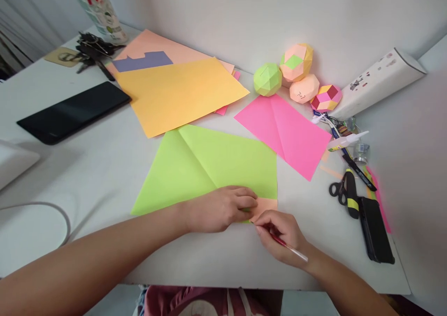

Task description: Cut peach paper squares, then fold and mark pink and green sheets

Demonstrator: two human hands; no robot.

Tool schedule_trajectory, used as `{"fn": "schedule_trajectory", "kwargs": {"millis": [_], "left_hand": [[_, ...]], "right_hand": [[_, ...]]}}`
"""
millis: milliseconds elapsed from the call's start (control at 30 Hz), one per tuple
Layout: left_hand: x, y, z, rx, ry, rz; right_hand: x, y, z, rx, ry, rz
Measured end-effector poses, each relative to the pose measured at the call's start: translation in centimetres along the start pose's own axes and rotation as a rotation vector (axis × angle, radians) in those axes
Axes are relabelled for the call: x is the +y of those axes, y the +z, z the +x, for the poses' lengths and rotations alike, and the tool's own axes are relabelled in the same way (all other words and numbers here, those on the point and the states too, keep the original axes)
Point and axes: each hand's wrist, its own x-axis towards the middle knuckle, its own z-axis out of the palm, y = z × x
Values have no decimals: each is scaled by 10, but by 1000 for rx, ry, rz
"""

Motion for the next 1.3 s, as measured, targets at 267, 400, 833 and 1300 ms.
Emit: {"fn": "schedule_trajectory", "kwargs": {"millis": [267, 400, 833, 1300], "left_hand": [[-3, 4, -2, 4, 6, 21], [-2, 3, -1, -5, 0, 15], [0, 1, 0, -22, -28, 14], [-1, 2, -1, -4, -10, 12]], "right_hand": [[7, 12, -3, 102, -51, -31], [6, 12, -1, 107, -71, -16], [6, 11, 0, 84, -92, -25], [5, 10, 1, 69, -94, -1]]}}
